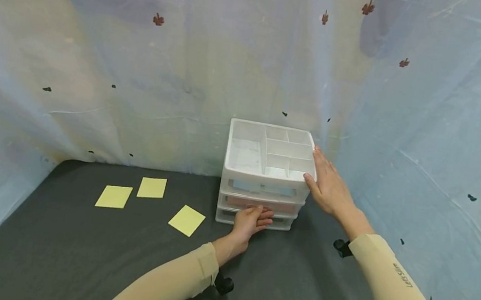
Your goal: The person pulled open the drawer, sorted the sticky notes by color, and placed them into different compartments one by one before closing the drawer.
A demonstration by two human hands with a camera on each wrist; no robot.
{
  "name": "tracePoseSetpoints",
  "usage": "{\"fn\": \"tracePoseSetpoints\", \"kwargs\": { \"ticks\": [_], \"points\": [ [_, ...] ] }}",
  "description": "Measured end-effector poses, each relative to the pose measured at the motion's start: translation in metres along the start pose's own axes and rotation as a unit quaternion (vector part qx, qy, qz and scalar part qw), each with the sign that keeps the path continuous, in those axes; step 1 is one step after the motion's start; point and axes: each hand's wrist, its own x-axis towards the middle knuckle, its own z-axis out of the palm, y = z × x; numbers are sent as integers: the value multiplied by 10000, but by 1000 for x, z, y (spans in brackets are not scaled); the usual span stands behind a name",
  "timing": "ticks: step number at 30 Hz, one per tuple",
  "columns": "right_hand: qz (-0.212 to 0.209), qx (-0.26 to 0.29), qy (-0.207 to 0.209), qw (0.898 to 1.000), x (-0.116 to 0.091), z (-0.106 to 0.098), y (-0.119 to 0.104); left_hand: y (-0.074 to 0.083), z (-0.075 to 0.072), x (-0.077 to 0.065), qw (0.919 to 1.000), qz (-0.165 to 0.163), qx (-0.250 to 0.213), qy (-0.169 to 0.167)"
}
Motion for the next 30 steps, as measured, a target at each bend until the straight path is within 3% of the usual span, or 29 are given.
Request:
{"fn": "tracePoseSetpoints", "kwargs": {
  "ticks": [11, 19, 30],
  "points": [
    [-52, 3, 51, 10000, 0, 2, 1, -2, -2, -6, 9998, -91, -140, -77],
    [-14, 10, 27, 10000, -1, 2, 3, -10, -1, -17, 9984, -338, -451, -63],
    [4, 13, 33, 10000, 1, 2, 2, -24, -7, -18, 9948, -696, -742, 43]
  ]
}}
